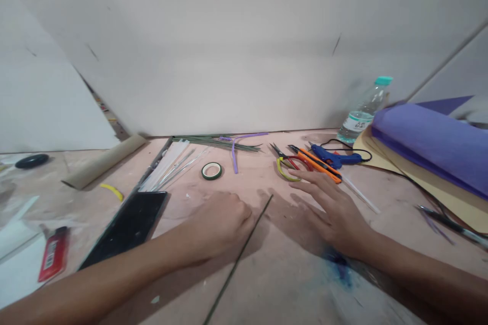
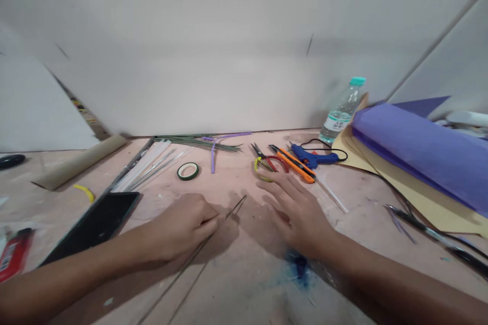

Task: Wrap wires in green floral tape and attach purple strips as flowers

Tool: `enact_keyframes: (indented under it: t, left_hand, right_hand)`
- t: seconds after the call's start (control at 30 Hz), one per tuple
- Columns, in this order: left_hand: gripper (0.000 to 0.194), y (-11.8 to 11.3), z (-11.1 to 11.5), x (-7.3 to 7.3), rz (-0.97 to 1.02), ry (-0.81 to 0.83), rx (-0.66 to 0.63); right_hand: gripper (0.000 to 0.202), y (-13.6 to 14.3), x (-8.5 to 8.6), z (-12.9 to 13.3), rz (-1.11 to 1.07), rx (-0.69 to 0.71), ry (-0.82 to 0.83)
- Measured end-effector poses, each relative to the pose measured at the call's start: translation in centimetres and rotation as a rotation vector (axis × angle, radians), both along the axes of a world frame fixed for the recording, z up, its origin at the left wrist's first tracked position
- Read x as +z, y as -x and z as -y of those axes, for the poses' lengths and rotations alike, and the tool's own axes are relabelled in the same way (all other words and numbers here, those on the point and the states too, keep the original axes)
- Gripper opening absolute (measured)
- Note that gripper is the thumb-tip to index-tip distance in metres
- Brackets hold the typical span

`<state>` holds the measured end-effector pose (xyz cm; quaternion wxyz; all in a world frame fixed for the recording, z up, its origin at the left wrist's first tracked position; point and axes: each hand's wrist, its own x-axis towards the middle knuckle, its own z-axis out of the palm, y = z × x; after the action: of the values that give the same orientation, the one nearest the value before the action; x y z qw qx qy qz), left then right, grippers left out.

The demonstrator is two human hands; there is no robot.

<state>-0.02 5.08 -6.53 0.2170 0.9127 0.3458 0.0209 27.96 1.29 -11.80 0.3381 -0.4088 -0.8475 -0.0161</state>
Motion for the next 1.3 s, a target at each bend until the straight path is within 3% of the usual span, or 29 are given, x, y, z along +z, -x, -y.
enact_keyframes:
  t: [0.13,0.27,0.37,0.5,0.67,0.93,1.0,1.07,1.1,1.13,1.17,1.23,1.3]
  left_hand:
    - [0.046,0.4,-1.0,-1.0,-0.102,-0.220,0.067]
    - [0.035,0.6,-2.6,-1.4,-0.151,-0.395,0.191]
    - [0.029,0.7,-3.8,-1.5,-0.184,-0.487,0.191]
    - [0.033,1.0,-4.8,-1.7,-0.243,-0.538,0.148]
    - [0.021,1.3,-4.8,-1.5,-0.252,-0.555,0.089]
    - [0.024,1.5,-4.7,-1.0,-0.210,-0.597,0.165]
    - [0.029,1.2,-3.8,-0.8,-0.164,-0.602,0.184]
    - [0.033,0.7,-1.6,-0.3,-0.075,-0.576,0.121]
    - [0.031,0.4,-0.1,0.1,0.001,-0.542,0.009]
    - [0.027,0.0,1.4,0.6,0.181,-0.432,-0.202]
    - [0.022,-0.2,3.0,1.1,0.243,-0.385,-0.294]
    - [0.021,-0.5,5.2,2.3,0.341,-0.346,-0.314]
    - [0.026,-0.2,5.6,3.3,0.433,-0.327,-0.264]
  right_hand:
    - [0.042,0.0,-0.3,-0.5,0.076,-0.008,0.071]
    - [0.043,0.1,-0.3,-0.6,0.119,0.011,0.165]
    - [0.042,0.1,-0.3,-0.6,0.111,0.027,0.193]
    - [0.040,0.1,-0.2,-0.7,0.093,0.030,0.230]
    - [0.034,0.2,-0.1,-0.7,0.083,0.041,0.264]
    - [0.027,0.3,0.3,-0.8,0.072,0.054,0.243]
    - [0.027,0.4,0.2,-0.7,0.060,0.051,0.230]
    - [0.037,0.3,-0.2,-0.7,0.029,0.014,0.208]
    - [0.045,0.3,-0.4,-0.6,0.002,-0.019,0.185]
    - [0.053,0.2,-0.6,-0.5,-0.024,-0.052,0.152]
    - [0.059,0.2,-0.6,-0.4,-0.037,-0.074,0.114]
    - [0.058,0.1,-0.5,-0.2,-0.002,-0.051,0.050]
    - [0.043,0.0,0.1,-0.2,0.089,0.070,0.046]
